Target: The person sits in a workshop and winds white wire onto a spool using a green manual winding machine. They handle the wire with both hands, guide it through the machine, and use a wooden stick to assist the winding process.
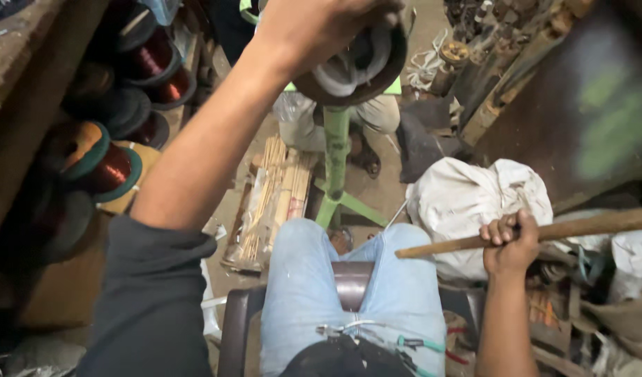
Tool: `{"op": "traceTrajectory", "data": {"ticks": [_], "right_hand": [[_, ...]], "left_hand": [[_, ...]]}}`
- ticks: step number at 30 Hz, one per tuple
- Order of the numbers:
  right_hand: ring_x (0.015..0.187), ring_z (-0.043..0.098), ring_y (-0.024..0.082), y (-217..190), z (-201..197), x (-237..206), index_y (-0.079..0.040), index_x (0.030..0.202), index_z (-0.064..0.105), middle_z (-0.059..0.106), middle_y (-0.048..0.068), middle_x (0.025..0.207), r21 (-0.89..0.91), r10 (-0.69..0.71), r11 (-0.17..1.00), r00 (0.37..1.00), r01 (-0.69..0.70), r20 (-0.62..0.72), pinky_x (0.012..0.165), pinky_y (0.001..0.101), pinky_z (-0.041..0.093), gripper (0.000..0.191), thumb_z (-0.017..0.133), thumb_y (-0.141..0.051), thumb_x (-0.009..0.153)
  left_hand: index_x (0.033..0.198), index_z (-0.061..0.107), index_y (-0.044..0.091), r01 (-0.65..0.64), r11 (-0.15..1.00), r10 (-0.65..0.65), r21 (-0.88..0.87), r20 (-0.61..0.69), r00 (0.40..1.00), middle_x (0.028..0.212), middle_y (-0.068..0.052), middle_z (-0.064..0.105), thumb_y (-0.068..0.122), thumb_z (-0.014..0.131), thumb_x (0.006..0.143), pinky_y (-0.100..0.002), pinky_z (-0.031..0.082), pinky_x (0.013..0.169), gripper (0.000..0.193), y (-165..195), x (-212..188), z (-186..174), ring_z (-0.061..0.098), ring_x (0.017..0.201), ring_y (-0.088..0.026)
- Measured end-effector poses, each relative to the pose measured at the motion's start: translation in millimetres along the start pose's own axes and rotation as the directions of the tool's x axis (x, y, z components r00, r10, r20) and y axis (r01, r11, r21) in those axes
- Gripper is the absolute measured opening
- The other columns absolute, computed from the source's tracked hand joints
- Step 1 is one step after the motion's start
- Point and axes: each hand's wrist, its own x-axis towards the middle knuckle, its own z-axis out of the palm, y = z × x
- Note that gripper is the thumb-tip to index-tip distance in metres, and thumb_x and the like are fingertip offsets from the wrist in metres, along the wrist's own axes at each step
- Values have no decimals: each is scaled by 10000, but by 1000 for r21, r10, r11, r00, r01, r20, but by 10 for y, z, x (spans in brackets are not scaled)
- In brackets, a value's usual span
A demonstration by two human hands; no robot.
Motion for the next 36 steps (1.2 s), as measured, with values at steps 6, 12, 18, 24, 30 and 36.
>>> {"op": "traceTrajectory", "data": {"ticks": [6,12,18,24,30,36], "right_hand": [[547,355,98,99,-147,43,-165,857,500,381,-58,638,56,68,996,997,-66,-22,623,312,366,317,561,-346,1111],[564,368,111,178,-198,-35,-154,842,496,385,-50,633,24,98,995,995,-98,-25,635,320,366,331,561,-346,1103],[561,366,113,54,180,-137,-142,845,495,387,-37,636,-41,71,997,995,-69,68,629,329,375,341,553,-363,1099],[561,390,135,-252,646,-486,-118,871,496,400,-9,640,-144,-45,986,968,82,249,648,360,400,339,584,-360,1091],[571,461,113,-1206,1243,-667,-127,874,531,441,-36,656,80,-414,885,694,459,589,593,295,448,373,694,-460,910],[566,481,88,-1464,1679,-953,-182,823,525,455,-64,661,54,-589,665,478,745,652,560,280,449,249,684,-356,905]], "left_hand": [[1182,717,60,58,979,-148,-196,-481,864,1061,-72,776,-47,758,985,-254,613,784,228,387,-380,-106,784,891,-152],[1212,705,-26,144,831,-555,-537,-784,279,1106,-63,763,90,705,1084,-215,546,940,173,483,-680,787,702,992,-83],[1263,710,-11,283,836,-549,-471,-738,393,1191,-83,764,125,709,1091,-251,530,1036,219,506,-792,625,713,1101,-131],[1399,645,68,487,831,-534,-270,-634,560,1324,-95,706,185,653,1135,-316,557,1057,289,760,-1031,334,712,1212,-252],[1446,525,115,485,854,-329,188,-527,783,1441,-98,515,267,738,1077,-440,476,1076,452,1096,-1410,502,532,1244,-324],[1482,499,107,536,844,-477,29,-415,774,1483,-105,540,265,723,1043,-437,526,1023,517,1153,-1322,606,589,1195,-349]]}}
